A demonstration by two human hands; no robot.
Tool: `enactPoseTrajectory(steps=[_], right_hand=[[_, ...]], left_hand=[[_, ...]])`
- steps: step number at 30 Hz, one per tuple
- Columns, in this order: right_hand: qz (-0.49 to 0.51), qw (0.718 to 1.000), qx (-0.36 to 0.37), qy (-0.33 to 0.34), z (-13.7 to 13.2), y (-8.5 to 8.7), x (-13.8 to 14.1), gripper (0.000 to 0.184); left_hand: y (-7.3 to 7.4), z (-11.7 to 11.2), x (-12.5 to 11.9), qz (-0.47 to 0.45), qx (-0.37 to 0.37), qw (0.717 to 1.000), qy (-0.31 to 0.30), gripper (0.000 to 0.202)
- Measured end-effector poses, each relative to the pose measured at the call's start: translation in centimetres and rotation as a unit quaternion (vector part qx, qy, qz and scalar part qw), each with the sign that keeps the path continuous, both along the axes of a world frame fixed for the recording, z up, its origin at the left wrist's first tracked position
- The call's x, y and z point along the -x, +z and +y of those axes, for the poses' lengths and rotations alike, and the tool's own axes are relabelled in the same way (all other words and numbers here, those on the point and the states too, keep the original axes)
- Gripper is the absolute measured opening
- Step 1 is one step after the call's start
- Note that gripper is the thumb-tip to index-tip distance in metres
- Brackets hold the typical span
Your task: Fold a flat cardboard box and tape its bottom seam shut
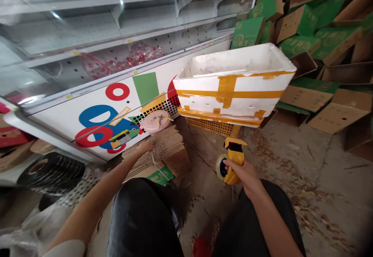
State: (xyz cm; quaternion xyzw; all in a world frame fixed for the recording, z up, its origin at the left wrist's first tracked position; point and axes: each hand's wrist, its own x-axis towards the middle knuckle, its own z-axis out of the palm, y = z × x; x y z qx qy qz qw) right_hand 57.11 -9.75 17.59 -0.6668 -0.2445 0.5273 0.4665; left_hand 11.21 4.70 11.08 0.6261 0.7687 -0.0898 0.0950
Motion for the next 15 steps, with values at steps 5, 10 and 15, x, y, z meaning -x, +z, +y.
enactPoseTrajectory(steps=[5,10,15], right_hand=[[-0.02,0.999,0.007,0.035,0.4,-0.8,0.1,0.029],[-0.022,0.999,0.017,0.029,0.8,-1.8,-1.0,0.036],[-0.066,0.997,0.033,0.035,1.0,-2.5,-1.9,0.039]], left_hand=[[-2.8,0.4,-2.5,0.017,0.014,0.999,0.044,0.089],[-8.5,-2.6,-5.8,0.021,-0.015,0.998,-0.064,0.136],[-10.8,-1.7,-4.6,0.068,-0.138,0.985,-0.073,0.123]])
